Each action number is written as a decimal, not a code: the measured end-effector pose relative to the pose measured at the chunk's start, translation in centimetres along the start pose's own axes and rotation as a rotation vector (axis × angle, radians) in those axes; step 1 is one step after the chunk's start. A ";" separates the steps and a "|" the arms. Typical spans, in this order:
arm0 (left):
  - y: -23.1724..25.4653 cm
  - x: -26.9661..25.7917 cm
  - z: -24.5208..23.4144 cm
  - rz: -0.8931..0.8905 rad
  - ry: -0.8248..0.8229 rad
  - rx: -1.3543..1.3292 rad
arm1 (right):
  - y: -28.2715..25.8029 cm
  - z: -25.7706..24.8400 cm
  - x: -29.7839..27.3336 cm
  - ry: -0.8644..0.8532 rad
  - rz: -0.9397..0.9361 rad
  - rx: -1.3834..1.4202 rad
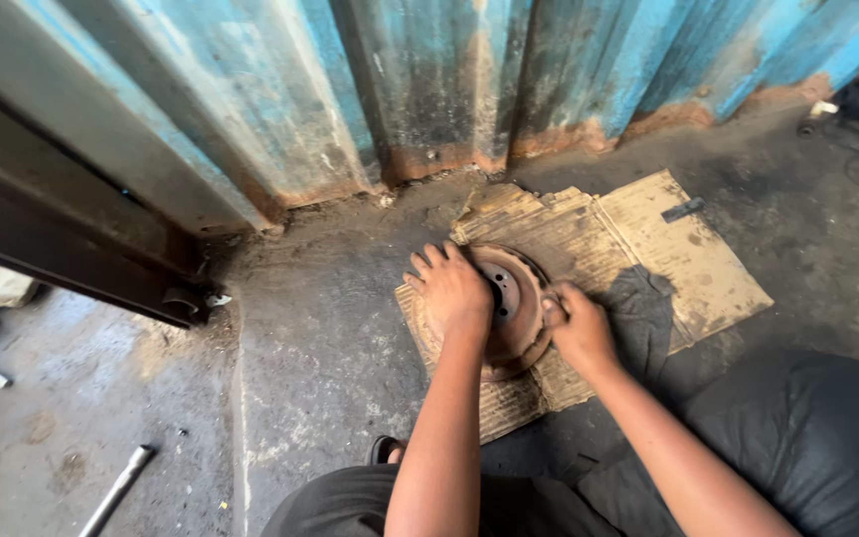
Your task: The person sits on the floor and scrubs a rusty mechanical part, likely a brake drum, using a dark cloth. They rotate the part to clean different sections and wipe it down thoroughly.
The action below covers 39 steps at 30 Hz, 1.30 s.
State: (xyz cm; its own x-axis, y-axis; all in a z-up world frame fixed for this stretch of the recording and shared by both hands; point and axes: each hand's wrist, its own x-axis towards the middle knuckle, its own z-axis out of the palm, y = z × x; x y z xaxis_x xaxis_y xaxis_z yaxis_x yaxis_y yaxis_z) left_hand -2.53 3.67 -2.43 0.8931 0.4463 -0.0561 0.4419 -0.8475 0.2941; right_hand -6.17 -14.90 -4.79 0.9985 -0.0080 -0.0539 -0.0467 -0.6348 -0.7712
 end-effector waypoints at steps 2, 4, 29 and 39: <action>0.2 -0.1 -0.3 -0.007 -0.040 -0.015 | -1.0 -0.5 0.3 -0.052 0.082 -0.060; 0.4 0.4 -0.8 -0.011 -0.025 -0.024 | -1.4 -0.2 2.3 -0.018 0.025 -0.084; 0.7 0.0 -2.0 -0.015 -0.129 0.037 | -1.6 2.0 -2.9 0.199 0.033 -0.182; 0.9 0.1 -1.0 0.141 0.024 0.044 | -2.7 2.4 3.2 0.214 -0.071 -0.324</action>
State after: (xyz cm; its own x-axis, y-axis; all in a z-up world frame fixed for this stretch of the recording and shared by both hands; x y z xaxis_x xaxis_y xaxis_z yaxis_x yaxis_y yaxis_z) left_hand -2.14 3.25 -1.23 0.9446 0.3283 0.0057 0.3160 -0.9137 0.2553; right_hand -2.96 -11.35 -4.44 0.9839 -0.0945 0.1518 -0.0005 -0.8505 -0.5260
